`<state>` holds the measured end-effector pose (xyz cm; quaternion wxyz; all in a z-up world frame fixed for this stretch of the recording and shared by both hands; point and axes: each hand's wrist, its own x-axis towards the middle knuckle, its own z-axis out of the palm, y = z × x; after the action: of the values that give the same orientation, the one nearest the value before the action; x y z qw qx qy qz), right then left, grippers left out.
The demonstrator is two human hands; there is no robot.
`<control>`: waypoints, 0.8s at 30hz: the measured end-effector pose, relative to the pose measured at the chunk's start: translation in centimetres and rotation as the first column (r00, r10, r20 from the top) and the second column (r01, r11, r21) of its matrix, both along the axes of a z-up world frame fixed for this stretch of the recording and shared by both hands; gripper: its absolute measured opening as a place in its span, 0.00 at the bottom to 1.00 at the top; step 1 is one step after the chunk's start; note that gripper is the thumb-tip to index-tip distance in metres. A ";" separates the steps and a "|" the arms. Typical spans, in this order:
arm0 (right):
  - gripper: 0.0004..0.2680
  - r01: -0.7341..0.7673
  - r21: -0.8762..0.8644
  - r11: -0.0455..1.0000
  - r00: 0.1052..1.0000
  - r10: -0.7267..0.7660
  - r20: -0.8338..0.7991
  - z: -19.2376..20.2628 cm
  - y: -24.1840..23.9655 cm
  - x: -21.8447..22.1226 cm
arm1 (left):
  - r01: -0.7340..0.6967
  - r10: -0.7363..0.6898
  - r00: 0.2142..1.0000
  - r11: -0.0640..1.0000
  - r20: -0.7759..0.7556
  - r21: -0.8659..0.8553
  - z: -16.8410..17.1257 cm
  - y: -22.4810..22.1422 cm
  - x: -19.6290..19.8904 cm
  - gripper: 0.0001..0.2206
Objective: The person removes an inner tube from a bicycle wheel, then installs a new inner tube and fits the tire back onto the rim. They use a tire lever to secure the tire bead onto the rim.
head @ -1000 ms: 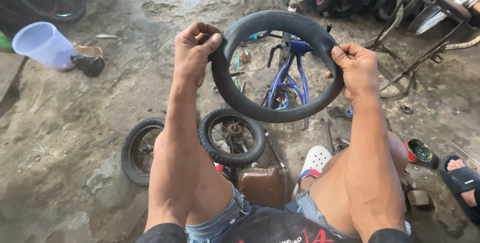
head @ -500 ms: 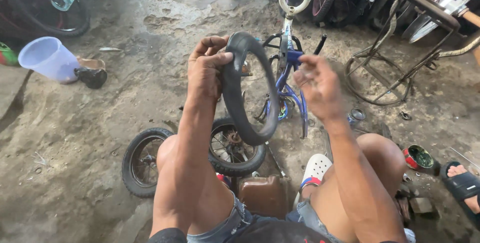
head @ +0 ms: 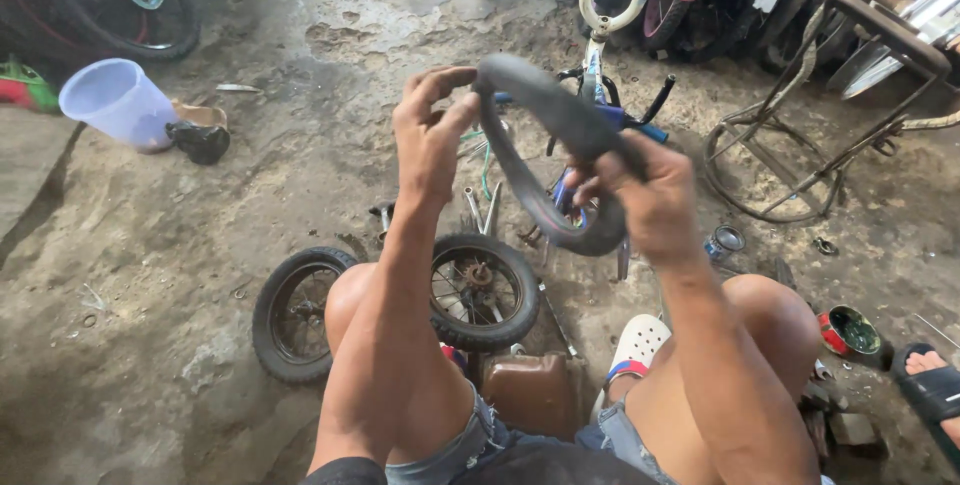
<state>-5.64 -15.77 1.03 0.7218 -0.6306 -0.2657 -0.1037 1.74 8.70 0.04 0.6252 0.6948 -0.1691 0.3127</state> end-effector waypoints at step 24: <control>0.14 0.292 0.048 0.955 0.933 -0.273 -0.235 -2.3 -10.3 3.8 | 0.289 -0.408 0.865 0.880 -0.292 -0.376 -3.2 -3.8 2.1 0.12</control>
<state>-1.85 -26.03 -1.27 0.7502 -0.6395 -0.0840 -0.1451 3.81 4.90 -3.16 0.7962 0.5868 -0.1222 0.0825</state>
